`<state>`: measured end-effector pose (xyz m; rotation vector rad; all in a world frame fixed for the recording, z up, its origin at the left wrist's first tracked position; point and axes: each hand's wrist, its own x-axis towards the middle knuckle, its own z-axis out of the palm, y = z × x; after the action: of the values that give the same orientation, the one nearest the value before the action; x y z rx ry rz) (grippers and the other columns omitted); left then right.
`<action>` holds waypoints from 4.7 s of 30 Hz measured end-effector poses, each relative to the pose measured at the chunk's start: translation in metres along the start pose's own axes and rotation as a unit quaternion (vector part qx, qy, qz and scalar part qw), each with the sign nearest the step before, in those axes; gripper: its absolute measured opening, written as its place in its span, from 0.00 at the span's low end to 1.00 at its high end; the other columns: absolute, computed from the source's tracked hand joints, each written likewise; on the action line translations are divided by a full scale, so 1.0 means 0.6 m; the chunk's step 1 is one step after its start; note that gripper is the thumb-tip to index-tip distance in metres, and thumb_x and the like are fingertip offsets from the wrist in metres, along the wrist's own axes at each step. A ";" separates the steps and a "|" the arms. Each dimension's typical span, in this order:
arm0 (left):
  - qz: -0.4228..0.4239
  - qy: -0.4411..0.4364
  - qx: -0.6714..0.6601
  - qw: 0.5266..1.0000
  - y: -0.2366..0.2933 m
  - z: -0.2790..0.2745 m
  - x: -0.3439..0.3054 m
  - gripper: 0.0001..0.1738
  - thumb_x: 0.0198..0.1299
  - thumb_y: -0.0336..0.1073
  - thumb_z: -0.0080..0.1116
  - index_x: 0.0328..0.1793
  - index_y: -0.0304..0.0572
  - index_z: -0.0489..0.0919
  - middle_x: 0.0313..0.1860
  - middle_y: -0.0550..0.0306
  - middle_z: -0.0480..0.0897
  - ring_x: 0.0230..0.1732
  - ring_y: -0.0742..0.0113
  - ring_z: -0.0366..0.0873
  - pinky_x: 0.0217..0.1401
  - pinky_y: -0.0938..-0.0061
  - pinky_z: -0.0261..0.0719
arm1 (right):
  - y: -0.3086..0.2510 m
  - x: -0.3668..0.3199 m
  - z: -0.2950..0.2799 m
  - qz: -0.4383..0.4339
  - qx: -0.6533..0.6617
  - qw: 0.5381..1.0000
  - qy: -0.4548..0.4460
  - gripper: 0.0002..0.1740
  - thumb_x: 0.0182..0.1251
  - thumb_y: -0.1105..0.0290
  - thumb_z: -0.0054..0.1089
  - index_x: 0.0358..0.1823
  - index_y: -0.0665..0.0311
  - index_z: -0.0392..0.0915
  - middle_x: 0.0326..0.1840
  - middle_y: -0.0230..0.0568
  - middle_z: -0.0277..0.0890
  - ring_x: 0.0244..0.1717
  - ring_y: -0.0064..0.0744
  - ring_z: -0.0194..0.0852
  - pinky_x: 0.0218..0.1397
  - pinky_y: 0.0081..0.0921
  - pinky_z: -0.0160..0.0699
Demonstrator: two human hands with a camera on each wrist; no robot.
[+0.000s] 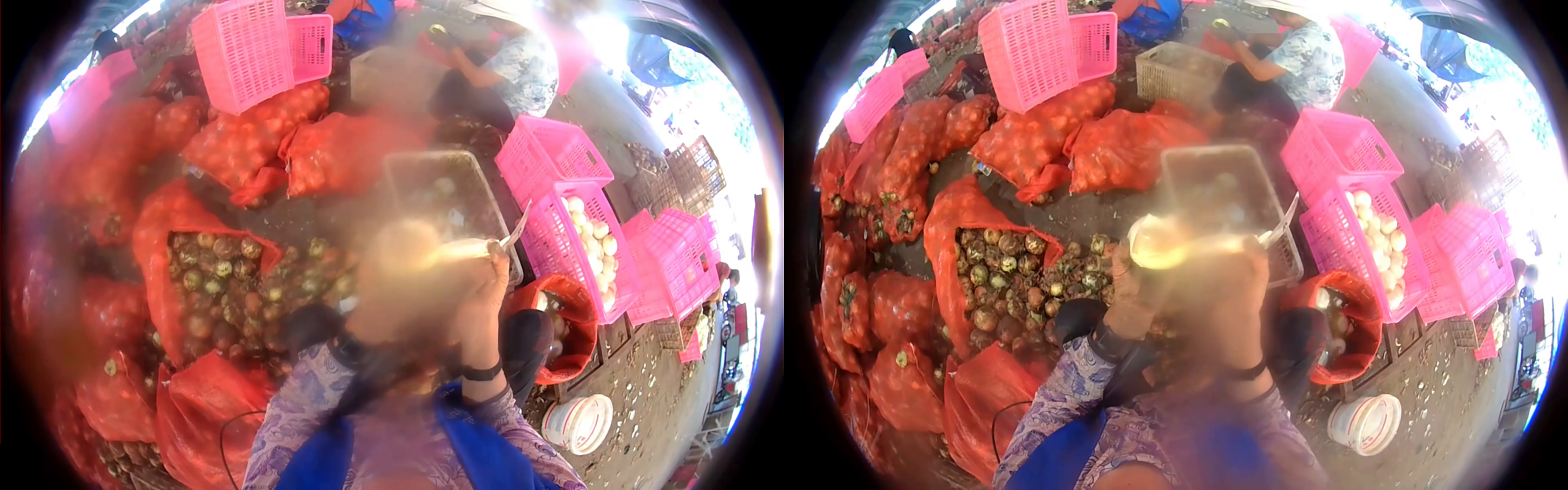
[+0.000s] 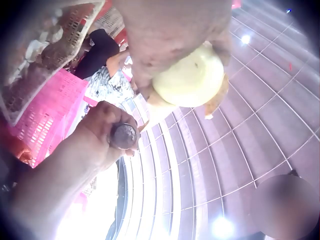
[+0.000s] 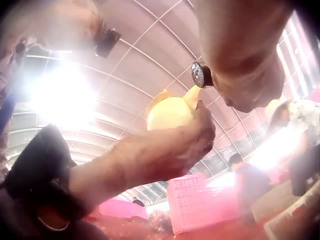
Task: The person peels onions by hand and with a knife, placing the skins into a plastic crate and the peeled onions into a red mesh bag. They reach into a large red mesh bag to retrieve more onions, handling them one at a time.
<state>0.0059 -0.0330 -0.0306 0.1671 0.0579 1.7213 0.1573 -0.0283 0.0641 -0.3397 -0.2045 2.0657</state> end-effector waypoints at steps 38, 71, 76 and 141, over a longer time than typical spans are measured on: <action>0.032 -0.010 0.291 0.956 0.026 0.001 -0.009 0.41 0.54 0.51 0.63 0.72 0.33 0.75 0.66 0.45 0.81 0.67 0.49 0.78 0.75 0.55 0.73 | -0.087 0.028 0.001 -0.378 -0.809 0.449 0.033 0.26 0.69 0.72 0.63 0.68 0.68 0.76 0.55 0.60 0.83 0.55 0.52 0.85 0.59 0.37 0.79; 0.341 -0.112 0.814 0.456 -0.004 0.048 -0.048 0.43 0.49 0.29 0.79 0.71 0.33 0.68 0.65 0.47 0.81 0.63 0.60 0.81 0.68 0.62 0.76 | -0.080 -0.020 0.048 -0.427 -0.626 0.649 0.065 0.10 0.62 0.74 0.66 0.44 0.70 0.84 0.31 0.37 0.82 0.35 0.29 0.80 0.38 0.31 0.79; 0.327 -0.219 0.675 0.624 -0.085 0.059 -0.020 0.45 0.53 0.31 0.77 0.75 0.36 0.64 0.63 0.48 0.81 0.62 0.60 0.80 0.66 0.61 0.77 | -0.057 -0.010 -0.077 -0.461 -0.688 0.560 0.009 0.13 0.63 0.68 0.67 0.45 0.68 0.84 0.32 0.42 0.84 0.37 0.40 0.84 0.40 0.39 0.81; 0.080 0.524 0.815 -0.233 0.555 -0.593 -0.375 0.54 0.35 0.64 0.78 0.61 0.27 0.73 0.46 0.38 0.82 0.60 0.37 0.75 0.65 0.49 0.74 | 0.102 0.026 -0.062 -0.207 -0.664 0.718 -0.012 0.18 0.72 0.70 0.68 0.57 0.73 0.80 0.32 0.38 0.82 0.15 0.13 0.62 0.17 0.14 0.56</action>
<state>-0.3377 -0.2871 -0.3549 -0.3130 -2.5288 0.2870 0.1115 -0.0448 0.0094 -1.0000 -1.6460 1.1316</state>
